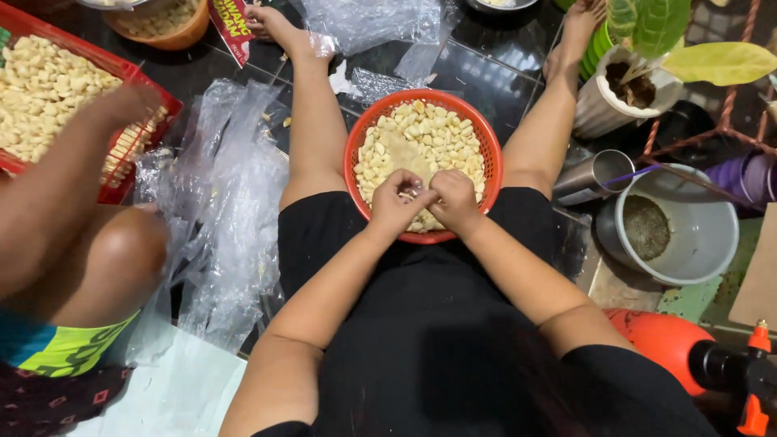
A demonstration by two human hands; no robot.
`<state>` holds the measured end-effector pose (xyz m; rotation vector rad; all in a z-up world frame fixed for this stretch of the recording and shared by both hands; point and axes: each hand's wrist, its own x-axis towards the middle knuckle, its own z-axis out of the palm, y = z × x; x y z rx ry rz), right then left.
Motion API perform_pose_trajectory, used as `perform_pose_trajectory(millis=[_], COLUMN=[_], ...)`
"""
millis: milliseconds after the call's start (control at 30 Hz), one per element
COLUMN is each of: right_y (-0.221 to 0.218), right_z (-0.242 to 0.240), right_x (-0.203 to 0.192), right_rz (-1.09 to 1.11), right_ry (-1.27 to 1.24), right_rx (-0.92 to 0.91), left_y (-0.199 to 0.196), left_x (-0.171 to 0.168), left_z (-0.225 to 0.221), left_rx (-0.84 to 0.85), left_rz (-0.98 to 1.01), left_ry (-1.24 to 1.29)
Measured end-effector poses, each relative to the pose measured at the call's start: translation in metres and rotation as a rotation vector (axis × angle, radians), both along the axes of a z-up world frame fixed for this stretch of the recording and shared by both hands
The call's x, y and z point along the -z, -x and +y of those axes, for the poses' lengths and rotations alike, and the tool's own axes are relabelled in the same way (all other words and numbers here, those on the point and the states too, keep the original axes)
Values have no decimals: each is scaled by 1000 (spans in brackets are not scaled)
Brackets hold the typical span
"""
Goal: Manually packaging peeled garlic cloves into small plastic bags from a large bowl while sitting on the floor.
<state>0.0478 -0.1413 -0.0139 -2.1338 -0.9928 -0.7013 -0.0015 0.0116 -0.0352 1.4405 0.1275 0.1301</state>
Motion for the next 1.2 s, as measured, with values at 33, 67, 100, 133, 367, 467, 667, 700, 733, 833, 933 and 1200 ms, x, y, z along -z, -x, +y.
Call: perform_pose_trajectory(millis=[33, 67, 100, 133, 367, 467, 667, 700, 733, 833, 933, 1200], right_y=[1, 2, 1, 5, 22, 25, 33, 33, 32, 24, 23, 21], right_z=[-3, -7, -9, -9, -11, -5, 1, 0, -1, 1, 2, -4], right_x=[6, 12, 17, 12, 32, 35, 18, 19, 28, 45, 48, 58], right_rz=[2, 69, 131, 129, 752, 957, 1082, 1076, 1081, 1094, 1075, 1116], right_ry=[0, -9, -18, -20, -372, -530, -611, -607, -604, -706, -690, -763], right_rx=[4, -46, -95, -91, -98, -130, -213, -193, -193, -216, -166, -235], left_y=[0, 0, -2, -3, 8, 12, 13, 16, 18, 19, 19, 4], left_x=[7, 15, 21, 16, 26, 20, -1, -7, -8, -10, 1, 53], left_z=[4, 8, 12, 16, 6, 3, 13, 14, 12, 11, 15, 14], left_rx=[4, -33, -70, -66, 9, 57, 41, 49, 47, -44, -8, 214], left_rz=[2, 31, 55, 53, -9, -50, -191, -254, -249, -231, -245, 228], left_ry=[0, 4, 8, 6, -28, -114, -517, -630, -628, -794, -838, 84])
